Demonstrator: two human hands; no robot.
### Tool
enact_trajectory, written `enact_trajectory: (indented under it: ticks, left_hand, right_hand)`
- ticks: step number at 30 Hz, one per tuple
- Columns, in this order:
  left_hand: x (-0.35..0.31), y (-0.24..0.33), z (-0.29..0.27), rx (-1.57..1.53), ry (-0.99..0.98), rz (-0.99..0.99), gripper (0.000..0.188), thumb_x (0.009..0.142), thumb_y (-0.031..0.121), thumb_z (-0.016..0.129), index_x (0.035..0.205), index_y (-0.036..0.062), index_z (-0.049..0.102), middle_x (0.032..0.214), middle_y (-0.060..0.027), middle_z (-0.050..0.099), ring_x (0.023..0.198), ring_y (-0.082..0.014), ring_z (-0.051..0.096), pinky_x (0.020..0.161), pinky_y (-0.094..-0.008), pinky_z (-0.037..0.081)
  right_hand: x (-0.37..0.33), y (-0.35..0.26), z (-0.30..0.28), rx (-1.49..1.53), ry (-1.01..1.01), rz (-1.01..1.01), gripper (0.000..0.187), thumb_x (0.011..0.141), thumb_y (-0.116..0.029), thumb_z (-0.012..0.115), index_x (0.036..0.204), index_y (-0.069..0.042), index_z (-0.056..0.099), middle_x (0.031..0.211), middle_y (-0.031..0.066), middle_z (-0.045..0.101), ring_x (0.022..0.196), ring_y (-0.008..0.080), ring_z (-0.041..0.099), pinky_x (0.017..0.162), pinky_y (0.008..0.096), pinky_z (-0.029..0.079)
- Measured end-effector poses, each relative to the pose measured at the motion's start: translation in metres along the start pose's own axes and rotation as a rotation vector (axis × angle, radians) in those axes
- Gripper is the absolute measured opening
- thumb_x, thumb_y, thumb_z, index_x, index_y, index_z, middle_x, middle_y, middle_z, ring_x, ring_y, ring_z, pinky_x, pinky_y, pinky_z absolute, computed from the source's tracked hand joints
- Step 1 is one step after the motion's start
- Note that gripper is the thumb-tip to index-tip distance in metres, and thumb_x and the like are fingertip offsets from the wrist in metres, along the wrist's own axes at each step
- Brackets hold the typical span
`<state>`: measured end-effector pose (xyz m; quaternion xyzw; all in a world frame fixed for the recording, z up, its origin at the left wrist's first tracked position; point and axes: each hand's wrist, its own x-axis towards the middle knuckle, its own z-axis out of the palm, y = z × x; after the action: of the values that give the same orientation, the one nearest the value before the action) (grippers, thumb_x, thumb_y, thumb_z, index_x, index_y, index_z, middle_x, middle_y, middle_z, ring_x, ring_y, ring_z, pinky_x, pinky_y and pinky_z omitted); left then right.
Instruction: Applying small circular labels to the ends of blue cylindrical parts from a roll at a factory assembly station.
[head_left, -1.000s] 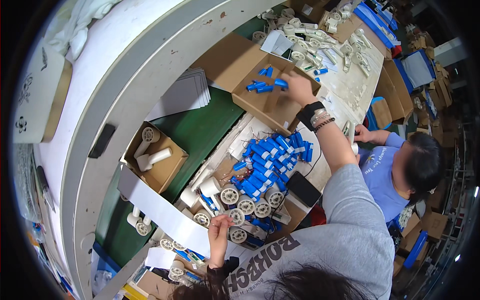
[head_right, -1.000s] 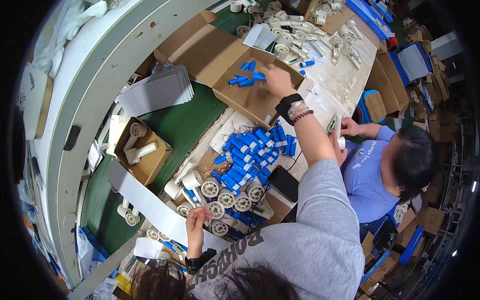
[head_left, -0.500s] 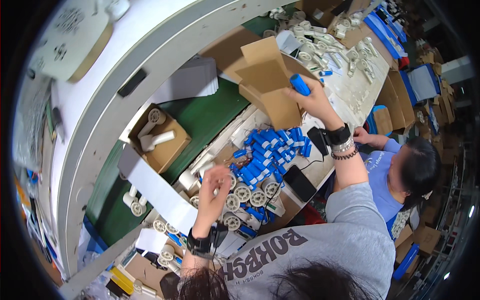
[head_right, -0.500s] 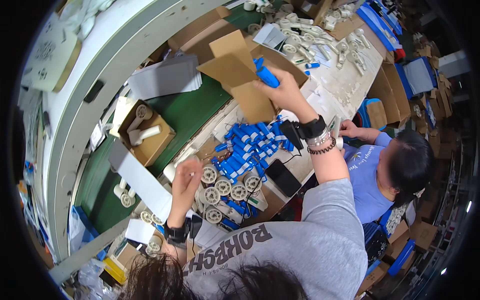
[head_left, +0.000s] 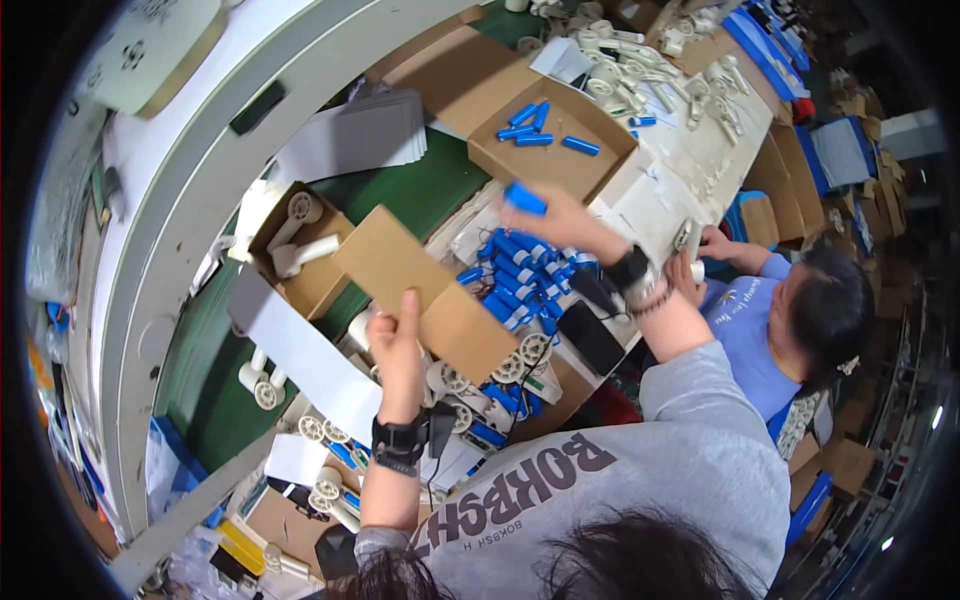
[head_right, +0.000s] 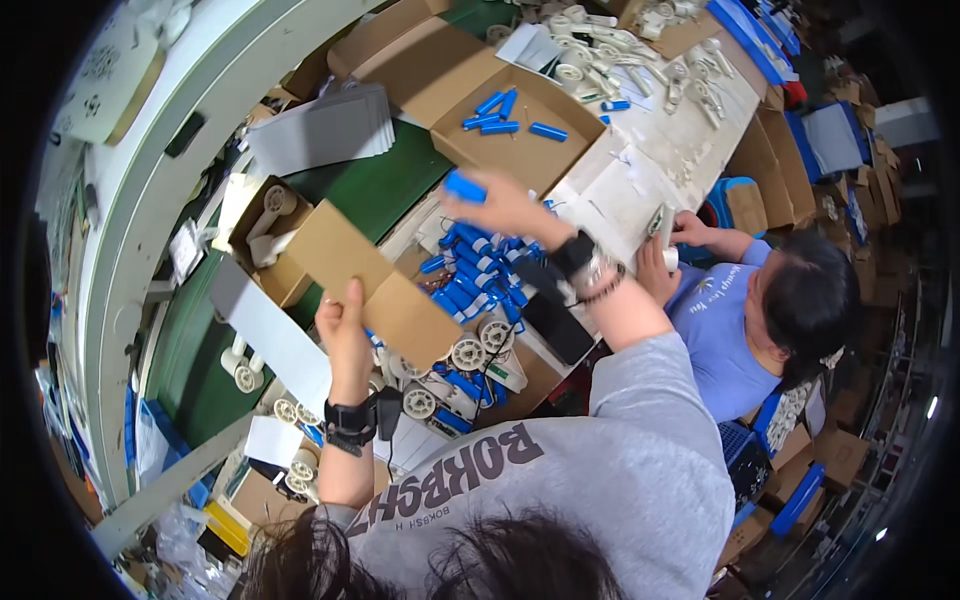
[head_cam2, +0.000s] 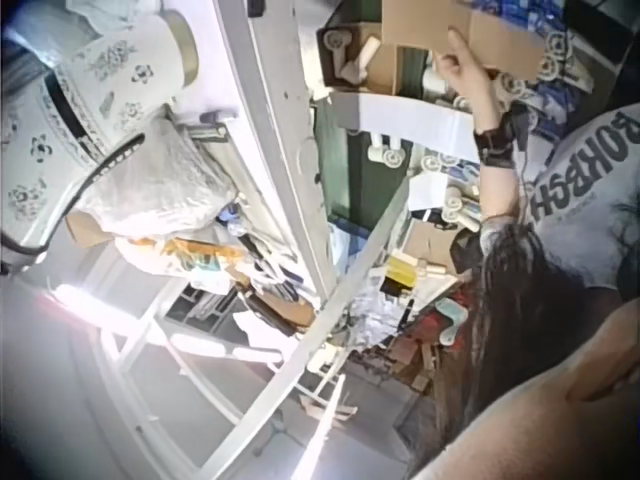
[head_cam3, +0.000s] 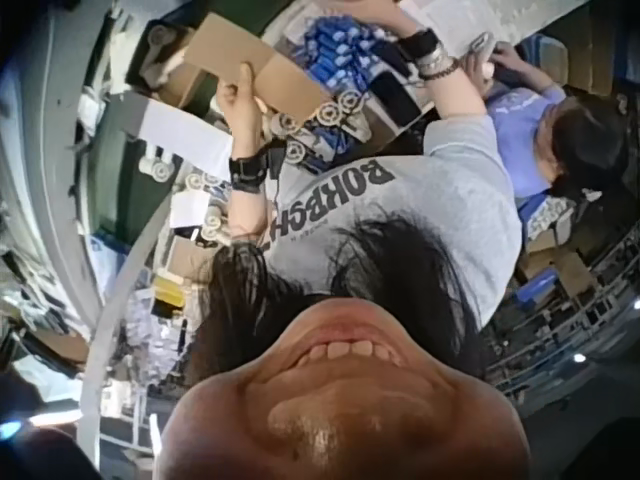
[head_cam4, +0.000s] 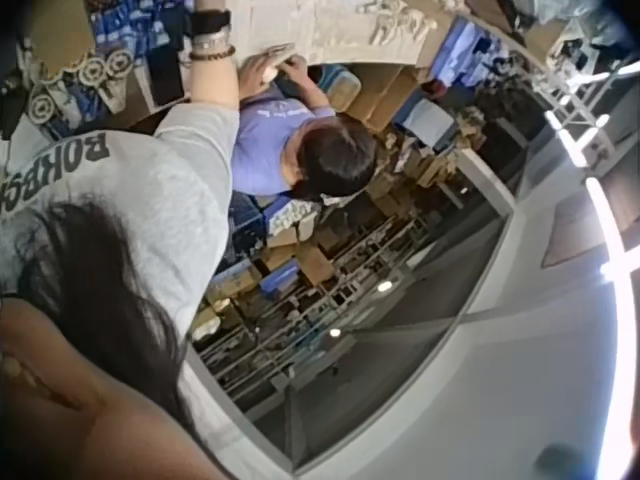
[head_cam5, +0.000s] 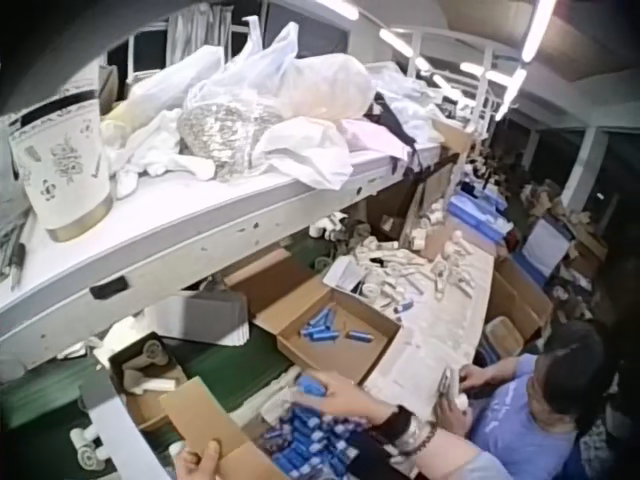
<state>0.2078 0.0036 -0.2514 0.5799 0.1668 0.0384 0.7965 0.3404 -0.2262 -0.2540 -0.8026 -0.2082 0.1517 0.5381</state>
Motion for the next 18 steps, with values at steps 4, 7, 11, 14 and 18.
enact_trajectory:
  ticks: [4, 7, 11, 14, 18]
  left_hand:
    - [-0.006, -0.012, -0.022, -0.024, 0.075, -0.095, 0.020, 0.088, 0.013, 0.054, 0.103, 0.0013, 0.054, 0.096, -0.0062, 0.062, 0.082, -0.0116, 0.059, 0.071, -0.0240, 0.047]
    - [-0.009, -0.022, -0.030, -0.020, 0.098, -0.139, 0.019, 0.087, 0.012, 0.054, 0.103, 0.0013, 0.053, 0.096, -0.0062, 0.061, 0.083, -0.0122, 0.059, 0.072, -0.0241, 0.047]
    - [-0.005, -0.027, -0.028, -0.036, 0.082, -0.213, 0.020, 0.087, 0.010, 0.054, 0.104, 0.0016, 0.053, 0.098, -0.0056, 0.061, 0.087, -0.0121, 0.058, 0.076, -0.0243, 0.045]
    - [0.000, -0.023, -0.027, -0.045, 0.072, -0.263, 0.020, 0.085, 0.007, 0.055, 0.105, 0.0026, 0.053, 0.099, -0.0043, 0.060, 0.090, -0.0105, 0.055, 0.080, -0.0244, 0.042]
    - [0.003, -0.023, -0.027, -0.053, 0.011, -0.267, 0.026, 0.083, 0.004, 0.056, 0.109, 0.0025, 0.049, 0.102, -0.0051, 0.058, 0.092, -0.0124, 0.055, 0.083, -0.0253, 0.042]
  right_hand:
    - [0.057, 0.078, -0.093, -0.717, 0.239, 0.353, 0.030, 0.073, -0.032, 0.064, 0.095, -0.011, 0.061, 0.082, 0.0094, 0.063, 0.072, 0.0231, 0.060, 0.064, 0.0347, 0.047]
    - [0.079, 0.136, -0.123, -0.959, 0.250, 0.504, 0.027, 0.073, -0.028, 0.060, 0.095, -0.012, 0.062, 0.090, 0.0116, 0.063, 0.083, 0.0287, 0.061, 0.070, 0.0379, 0.048]
    - [0.092, 0.186, -0.117, -1.122, 0.179, 0.712, 0.027, 0.073, -0.021, 0.056, 0.098, -0.013, 0.062, 0.094, 0.0124, 0.063, 0.090, 0.0304, 0.060, 0.076, 0.0382, 0.048]
    - [0.096, 0.195, -0.114, -1.135, 0.149, 0.760, 0.030, 0.072, -0.022, 0.056, 0.100, -0.013, 0.061, 0.096, 0.0126, 0.063, 0.091, 0.0306, 0.060, 0.077, 0.0382, 0.048]
    - [0.101, 0.181, -0.117, -1.022, 0.190, 0.655, 0.035, 0.071, -0.028, 0.059, 0.102, -0.013, 0.059, 0.098, 0.0128, 0.062, 0.091, 0.0306, 0.059, 0.078, 0.0388, 0.048]
